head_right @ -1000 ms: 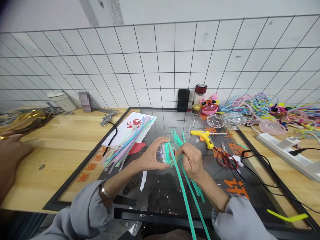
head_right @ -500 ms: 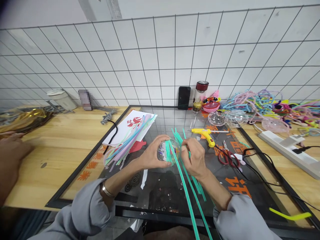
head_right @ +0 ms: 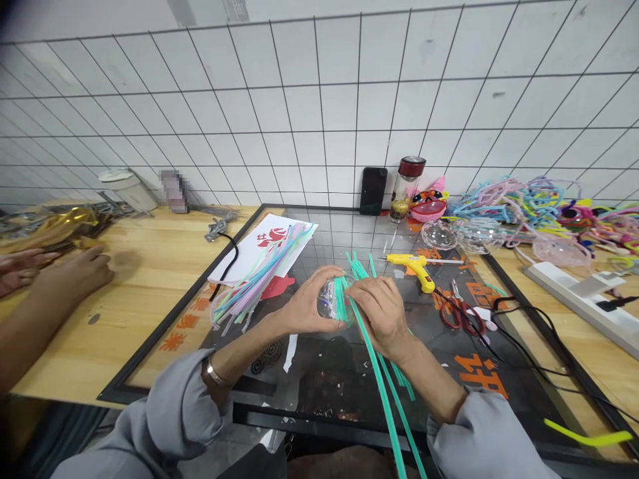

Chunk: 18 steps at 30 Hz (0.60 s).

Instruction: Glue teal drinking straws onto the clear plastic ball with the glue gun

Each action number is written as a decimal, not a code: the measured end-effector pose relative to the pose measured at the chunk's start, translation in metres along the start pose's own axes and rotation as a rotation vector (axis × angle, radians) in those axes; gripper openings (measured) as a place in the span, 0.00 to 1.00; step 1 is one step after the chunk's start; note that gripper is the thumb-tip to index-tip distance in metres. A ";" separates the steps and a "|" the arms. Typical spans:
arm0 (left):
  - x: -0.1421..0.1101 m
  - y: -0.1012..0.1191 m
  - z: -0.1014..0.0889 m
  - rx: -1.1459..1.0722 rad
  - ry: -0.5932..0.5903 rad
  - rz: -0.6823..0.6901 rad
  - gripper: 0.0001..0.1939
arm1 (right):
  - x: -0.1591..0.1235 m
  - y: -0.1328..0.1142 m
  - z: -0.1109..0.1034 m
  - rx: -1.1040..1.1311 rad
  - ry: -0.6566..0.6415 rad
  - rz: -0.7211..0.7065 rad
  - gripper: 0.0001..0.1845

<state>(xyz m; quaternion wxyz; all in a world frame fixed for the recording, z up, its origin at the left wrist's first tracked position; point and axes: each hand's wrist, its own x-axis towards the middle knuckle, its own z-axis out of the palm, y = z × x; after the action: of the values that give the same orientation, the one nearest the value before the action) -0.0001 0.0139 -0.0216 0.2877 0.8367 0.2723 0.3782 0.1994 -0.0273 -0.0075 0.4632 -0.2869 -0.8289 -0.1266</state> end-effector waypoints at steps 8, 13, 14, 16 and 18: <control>-0.002 -0.001 0.000 0.020 -0.019 -0.013 0.44 | 0.003 -0.007 0.002 0.010 0.038 0.021 0.12; -0.002 -0.001 0.000 0.020 -0.018 -0.003 0.43 | 0.002 -0.007 0.001 0.043 0.017 0.019 0.13; -0.002 -0.001 0.000 0.020 -0.017 0.001 0.43 | 0.002 -0.007 0.001 0.048 0.008 0.018 0.13; -0.002 -0.002 0.000 0.021 -0.017 0.009 0.43 | 0.000 -0.006 0.001 0.054 -0.009 0.016 0.14; -0.002 -0.002 0.000 0.022 -0.015 0.007 0.44 | 0.000 -0.006 0.001 0.057 -0.018 0.014 0.13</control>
<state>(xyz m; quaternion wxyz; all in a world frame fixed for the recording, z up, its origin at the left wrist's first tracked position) -0.0019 0.0139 -0.0239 0.2794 0.8435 0.2714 0.3698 0.1955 -0.0315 -0.0081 0.4647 -0.2804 -0.8342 -0.0971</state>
